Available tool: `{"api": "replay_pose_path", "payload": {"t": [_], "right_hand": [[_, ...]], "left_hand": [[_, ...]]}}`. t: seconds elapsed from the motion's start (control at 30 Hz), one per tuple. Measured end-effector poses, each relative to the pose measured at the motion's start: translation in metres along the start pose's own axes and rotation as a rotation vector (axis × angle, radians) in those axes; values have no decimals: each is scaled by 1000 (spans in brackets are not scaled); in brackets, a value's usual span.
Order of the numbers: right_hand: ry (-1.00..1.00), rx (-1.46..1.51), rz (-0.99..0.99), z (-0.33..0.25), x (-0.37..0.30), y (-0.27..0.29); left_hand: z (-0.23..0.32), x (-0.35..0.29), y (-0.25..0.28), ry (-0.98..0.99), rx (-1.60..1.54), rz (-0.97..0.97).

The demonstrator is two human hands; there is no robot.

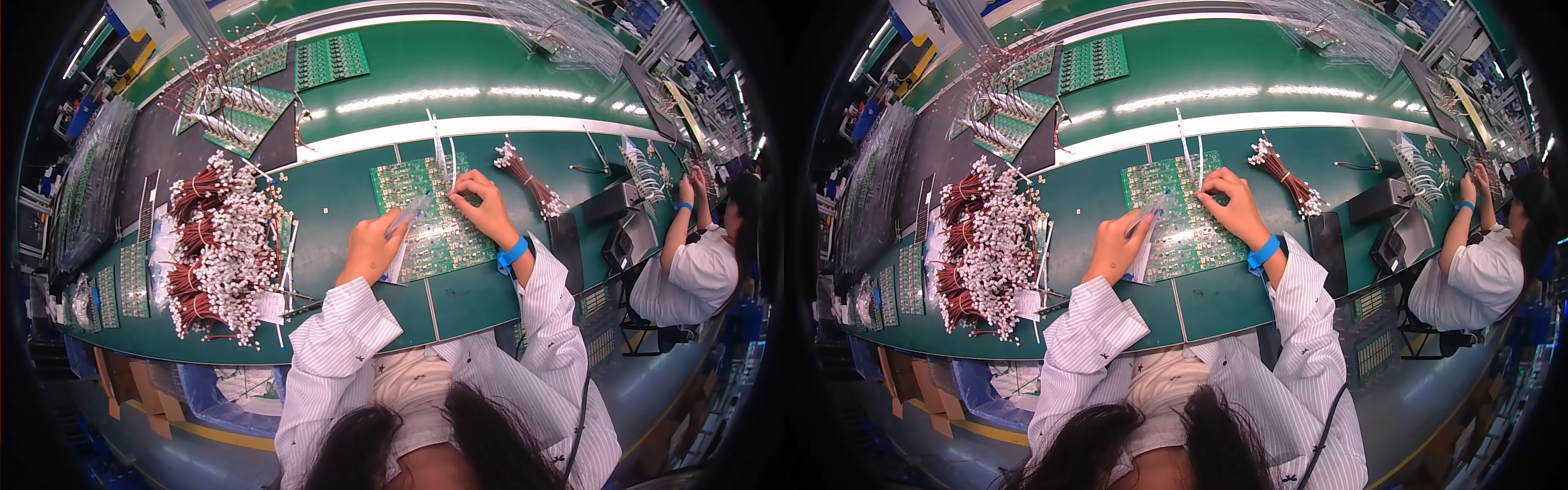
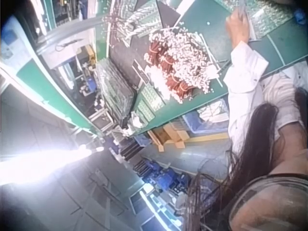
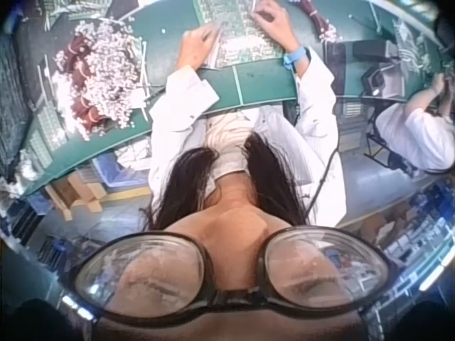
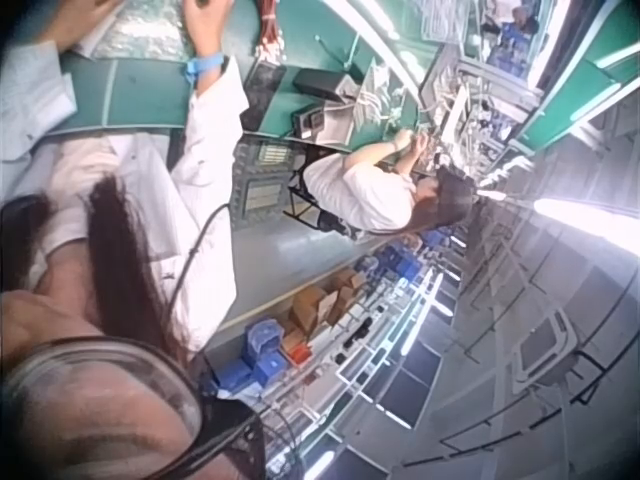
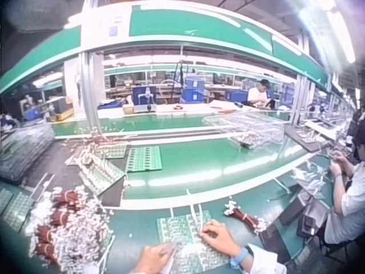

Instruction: The person assembles electronic components onto a printed circuit board by hand, taking plastic components and wire harnesses from a bag and attaching them to the board.

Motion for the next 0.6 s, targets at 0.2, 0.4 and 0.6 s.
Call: {"api": "replay_pose_path", "payload": {"t": [0.2,0.4,0.6], "right_hand": [[-8,19,-3,-4,1,0],[-18,69,0,-5,1,1],[48,-49,-1,-10,1,1]], "left_hand": [[0,0,1,0,-13,-1],[-1,0,0,13,-7,-12],[-1,-1,0,12,5,-15]]}}
Point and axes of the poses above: each hand's wrist, its own x-axis towards the middle knuckle, its own y-axis out of the back of the hand, z = x × y, the point moved 6 cm from there along x, towards the middle knuckle, and after that the axes turned 10 degrees about y, right-handed, at the moved point
